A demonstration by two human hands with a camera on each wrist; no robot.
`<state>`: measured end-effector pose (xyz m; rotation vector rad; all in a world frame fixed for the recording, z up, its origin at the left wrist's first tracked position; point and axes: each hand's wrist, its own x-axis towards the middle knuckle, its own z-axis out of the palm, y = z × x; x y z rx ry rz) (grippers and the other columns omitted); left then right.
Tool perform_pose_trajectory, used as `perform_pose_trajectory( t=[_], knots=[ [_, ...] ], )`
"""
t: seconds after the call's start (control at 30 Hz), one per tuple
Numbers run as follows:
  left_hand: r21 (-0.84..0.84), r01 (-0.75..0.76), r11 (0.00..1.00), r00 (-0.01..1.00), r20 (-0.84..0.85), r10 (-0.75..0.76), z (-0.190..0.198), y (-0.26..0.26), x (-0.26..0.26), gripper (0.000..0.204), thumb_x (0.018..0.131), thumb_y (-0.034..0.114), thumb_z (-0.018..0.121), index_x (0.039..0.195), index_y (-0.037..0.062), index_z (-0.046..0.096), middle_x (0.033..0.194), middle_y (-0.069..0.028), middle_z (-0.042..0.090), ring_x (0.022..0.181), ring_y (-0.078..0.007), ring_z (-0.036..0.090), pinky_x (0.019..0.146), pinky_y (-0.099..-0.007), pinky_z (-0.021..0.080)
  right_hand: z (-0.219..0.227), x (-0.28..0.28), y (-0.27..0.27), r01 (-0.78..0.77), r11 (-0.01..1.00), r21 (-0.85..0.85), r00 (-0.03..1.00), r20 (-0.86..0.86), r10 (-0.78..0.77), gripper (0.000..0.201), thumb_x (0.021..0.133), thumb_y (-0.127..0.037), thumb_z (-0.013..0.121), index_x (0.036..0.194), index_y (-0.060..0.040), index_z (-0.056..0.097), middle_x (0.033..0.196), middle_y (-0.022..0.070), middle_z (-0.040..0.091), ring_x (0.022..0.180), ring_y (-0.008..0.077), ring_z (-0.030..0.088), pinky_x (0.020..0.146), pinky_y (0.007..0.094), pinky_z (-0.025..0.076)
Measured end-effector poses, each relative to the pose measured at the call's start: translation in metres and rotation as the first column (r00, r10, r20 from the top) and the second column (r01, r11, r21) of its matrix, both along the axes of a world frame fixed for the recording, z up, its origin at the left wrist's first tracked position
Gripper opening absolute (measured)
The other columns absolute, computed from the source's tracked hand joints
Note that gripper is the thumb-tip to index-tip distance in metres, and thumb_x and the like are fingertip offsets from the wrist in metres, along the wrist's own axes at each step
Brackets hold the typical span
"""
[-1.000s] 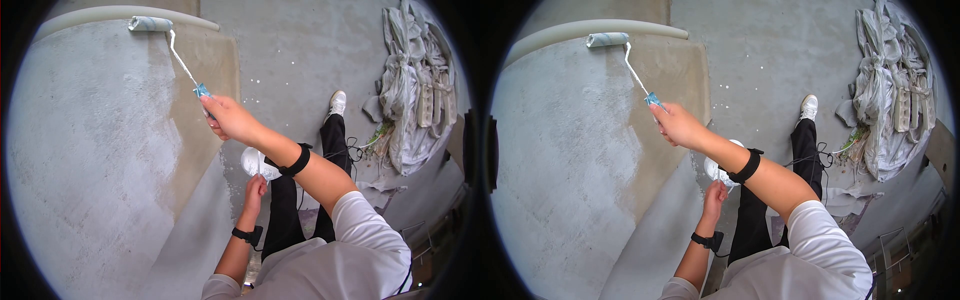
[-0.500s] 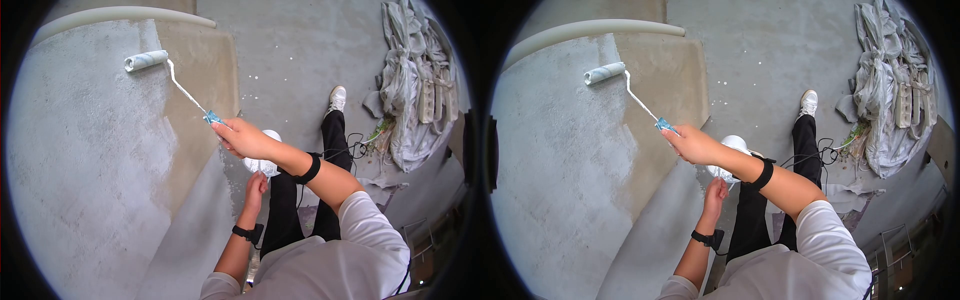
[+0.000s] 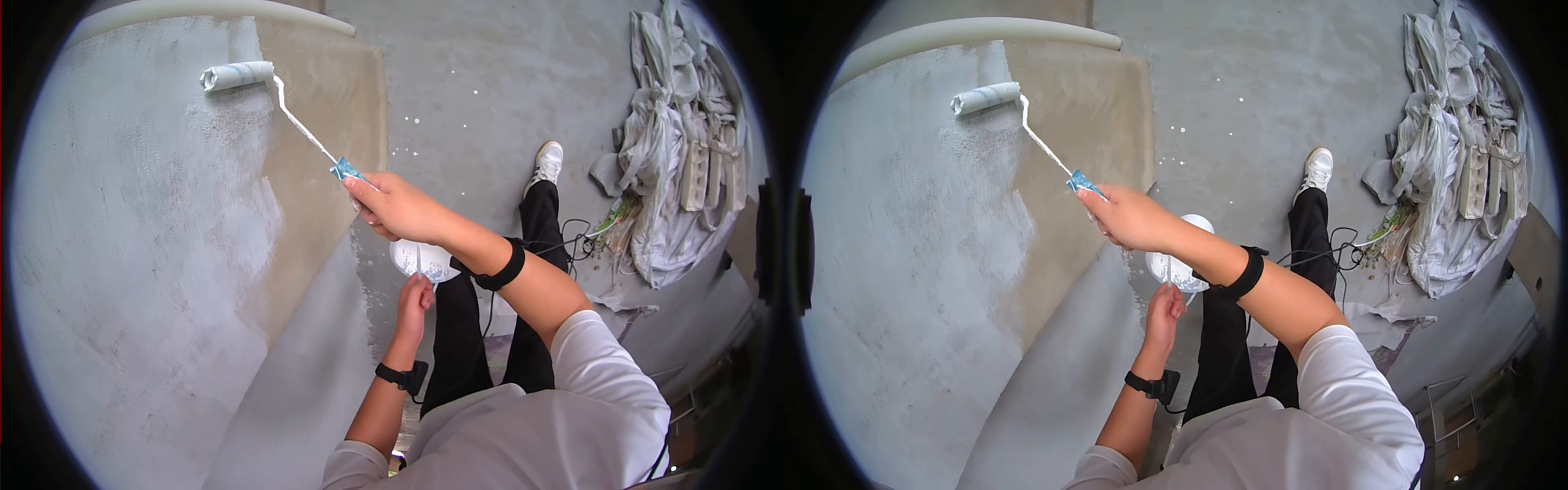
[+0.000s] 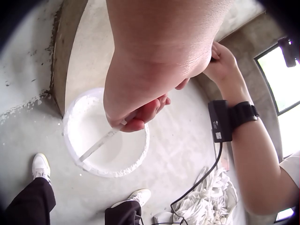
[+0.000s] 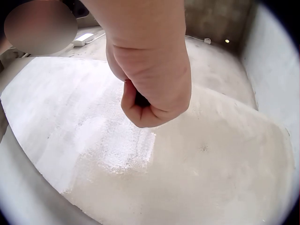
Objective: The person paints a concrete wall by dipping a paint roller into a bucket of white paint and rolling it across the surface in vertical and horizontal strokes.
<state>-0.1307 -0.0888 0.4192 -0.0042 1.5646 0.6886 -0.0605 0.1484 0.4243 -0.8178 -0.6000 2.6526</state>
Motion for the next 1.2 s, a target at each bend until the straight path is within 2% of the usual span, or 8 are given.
perform_pose_trajectory(
  t=[0.13,0.27,0.4,0.53,0.63,0.73,1.03,1.2],
  knots=[
    [0.028,-0.06,0.998,0.998,-0.004,0.06,-0.005,-0.002,0.005,0.024,0.1,0.023,0.047,0.08,0.01,0.048,0.064,0.0057,0.035,0.059,-0.0056,0.033,0.058,-0.0233,0.03,0.001,0.004,0.032,-0.01,0.998,0.056,0.999,0.047,0.007,0.042,0.106,-0.042,0.04,0.078,-0.0096,0.041,0.061,-0.0026,0.039,0.045,0.0078,0.033,0.041,0.0279,0.028],
    [0.035,-0.075,0.997,0.997,0.013,0.075,-0.007,-0.005,0.005,0.024,0.1,0.023,0.047,0.08,0.01,0.048,0.065,0.0058,0.035,0.058,-0.0055,0.033,0.057,-0.0231,0.029,0.004,0.001,0.049,0.037,0.998,0.05,0.997,0.064,-0.04,0.042,0.105,-0.043,0.04,0.078,-0.0112,0.042,0.06,-0.0067,0.03,0.048,0.006,0.022,0.043,0.0262,0.018],
    [0.036,-0.078,0.996,0.997,0.026,0.077,-0.005,-0.005,0.008,0.024,0.1,0.023,0.048,0.08,0.0098,0.048,0.064,0.0058,0.035,0.058,-0.0053,0.033,0.058,-0.0235,0.03,0.001,-0.004,0.057,0.056,0.997,0.062,0.996,0.071,-0.06,0.043,0.105,-0.045,0.041,0.077,-0.0112,0.043,0.059,-0.0065,0.031,0.048,0.0066,0.022,0.043,0.0265,0.018],
    [0.034,-0.091,0.995,0.995,0.04,0.09,-0.003,-0.006,0.009,0.024,0.1,0.023,0.048,0.081,0.0093,0.048,0.064,0.0055,0.035,0.058,-0.0055,0.033,0.058,-0.0239,0.03,0.002,-0.006,0.046,0.051,0.997,0.051,0.996,0.076,-0.055,0.043,0.105,-0.044,0.041,0.077,-0.0111,0.042,0.059,-0.0061,0.031,0.048,0.0068,0.022,0.043,0.0266,0.018],
    [0.022,-0.06,0.998,0.997,0.049,0.059,-0.002,-0.005,0.008,0.023,0.1,0.027,0.045,0.083,0.0109,0.048,0.064,0.0046,0.035,0.061,-0.0082,0.034,0.064,-0.0267,0.032,0.005,-0.002,0.032,-0.014,0.999,0.041,0.998,0.054,0.011,0.043,0.105,-0.041,0.04,0.077,-0.0091,0.043,0.061,-0.0025,0.039,0.047,0.0084,0.034,0.042,0.0277,0.029],
    [0.024,-0.068,0.997,0.996,0.053,0.067,0.001,-0.002,0.009,0.024,0.1,0.028,0.046,0.082,0.0113,0.048,0.063,0.0045,0.034,0.061,-0.0083,0.034,0.065,-0.0266,0.032,0.008,0.0,0.01,-0.036,0.999,0.027,0.997,0.063,0.034,0.042,0.106,-0.041,0.038,0.077,-0.0108,0.04,0.06,-0.0057,0.032,0.047,0.006,0.024,0.042,0.0255,0.021],
    [0.013,-0.055,0.998,0.998,0.021,0.054,0.0,-0.001,0.007,0.025,0.1,0.029,0.046,0.083,0.0116,0.048,0.064,0.0044,0.034,0.062,-0.0084,0.034,0.065,-0.027,0.031,0.005,0.018,-0.027,-0.093,0.994,0.056,0.996,0.014,0.092,0.038,0.107,-0.037,0.04,0.08,-0.0102,0.041,0.06,-0.0064,0.032,0.047,0.0046,0.027,0.041,0.0243,0.023],
    [0.017,-0.087,0.996,0.995,0.042,0.086,0.004,0.002,0.003,0.024,0.1,0.029,0.047,0.083,0.0117,0.048,0.066,0.0041,0.035,0.062,-0.0084,0.034,0.064,-0.0274,0.032,0.01,0.02,-0.012,0.085,0.99,0.111,0.995,0.033,-0.089,0.036,0.107,-0.036,0.041,0.082,-0.0097,0.042,0.06,-0.0065,0.033,0.047,0.0047,0.026,0.041,0.025,0.022]
  ],
)
